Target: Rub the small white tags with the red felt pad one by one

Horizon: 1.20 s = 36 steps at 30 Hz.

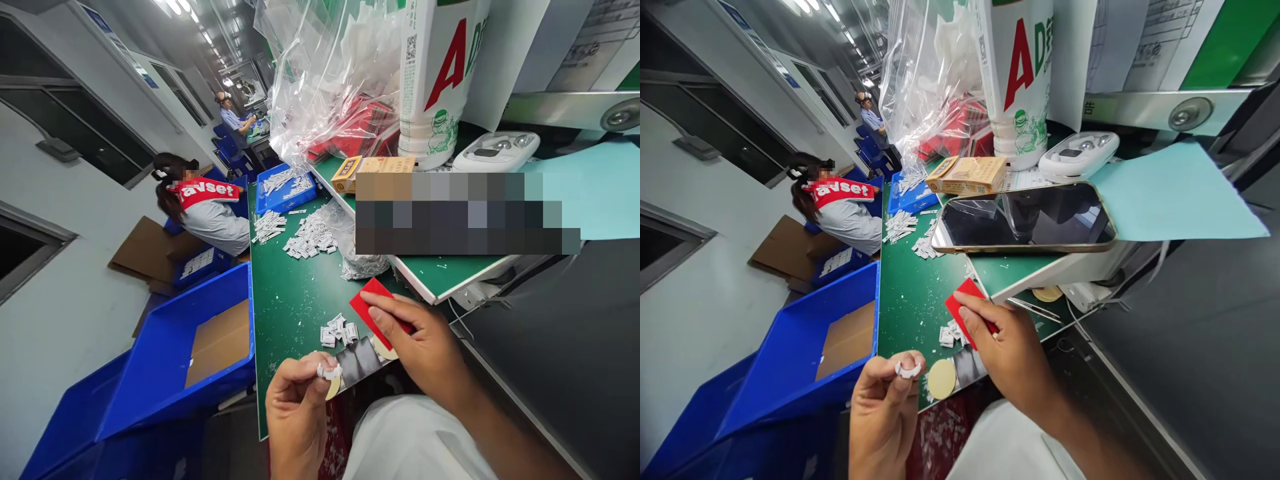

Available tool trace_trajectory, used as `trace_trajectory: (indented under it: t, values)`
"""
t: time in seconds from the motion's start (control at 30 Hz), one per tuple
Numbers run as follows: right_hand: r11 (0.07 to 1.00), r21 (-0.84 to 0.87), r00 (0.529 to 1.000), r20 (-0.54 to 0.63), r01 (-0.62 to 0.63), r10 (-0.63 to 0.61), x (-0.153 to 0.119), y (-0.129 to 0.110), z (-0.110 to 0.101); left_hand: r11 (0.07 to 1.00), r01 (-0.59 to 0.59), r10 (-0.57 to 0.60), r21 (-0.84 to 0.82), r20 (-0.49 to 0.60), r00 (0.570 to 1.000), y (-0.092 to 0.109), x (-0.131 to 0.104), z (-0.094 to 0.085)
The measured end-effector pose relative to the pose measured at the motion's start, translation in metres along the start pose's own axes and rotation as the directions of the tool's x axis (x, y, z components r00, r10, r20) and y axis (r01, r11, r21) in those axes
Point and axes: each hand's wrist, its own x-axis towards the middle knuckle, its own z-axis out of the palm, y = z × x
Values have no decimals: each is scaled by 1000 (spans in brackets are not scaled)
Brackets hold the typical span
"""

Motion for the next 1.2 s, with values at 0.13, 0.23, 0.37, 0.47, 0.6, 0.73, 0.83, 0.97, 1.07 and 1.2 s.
trace_trajectory:
  t: [0.13,0.23,0.37,0.47,0.6,0.73,0.83,0.97,1.07,1.2]
  values:
    - [999,46,987,160,28,-35,1,2,0,1000,27,-27,5,20,999,1,-1,-1]
    - [1000,22,1000,-3,9,-9,2,3,-1,999,54,-54,-6,29,998,3,-1,1]
    - [989,124,964,242,86,-114,6,0,0,989,150,-149,-10,48,988,4,-2,3]
    - [992,105,987,140,68,-82,10,-5,1,986,167,-165,-21,78,983,4,-2,3]
    - [990,134,967,245,32,-65,15,-8,-1,983,185,-183,-16,84,979,4,-3,2]
    - [989,149,959,276,14,-56,17,-5,0,991,113,-119,65,98,988,4,-4,0]
    - [999,52,989,151,4,-11,16,1,2,894,-288,272,342,96,957,3,-2,-6]
    - [982,173,996,47,-79,72,11,5,0,361,-711,714,603,312,627,2,3,-20]
    - [924,365,940,342,-117,-16,7,1,-7,206,-783,737,587,434,519,3,6,-30]
    - [922,386,477,818,-42,-321,9,-8,-15,190,-775,701,602,470,536,8,4,-37]
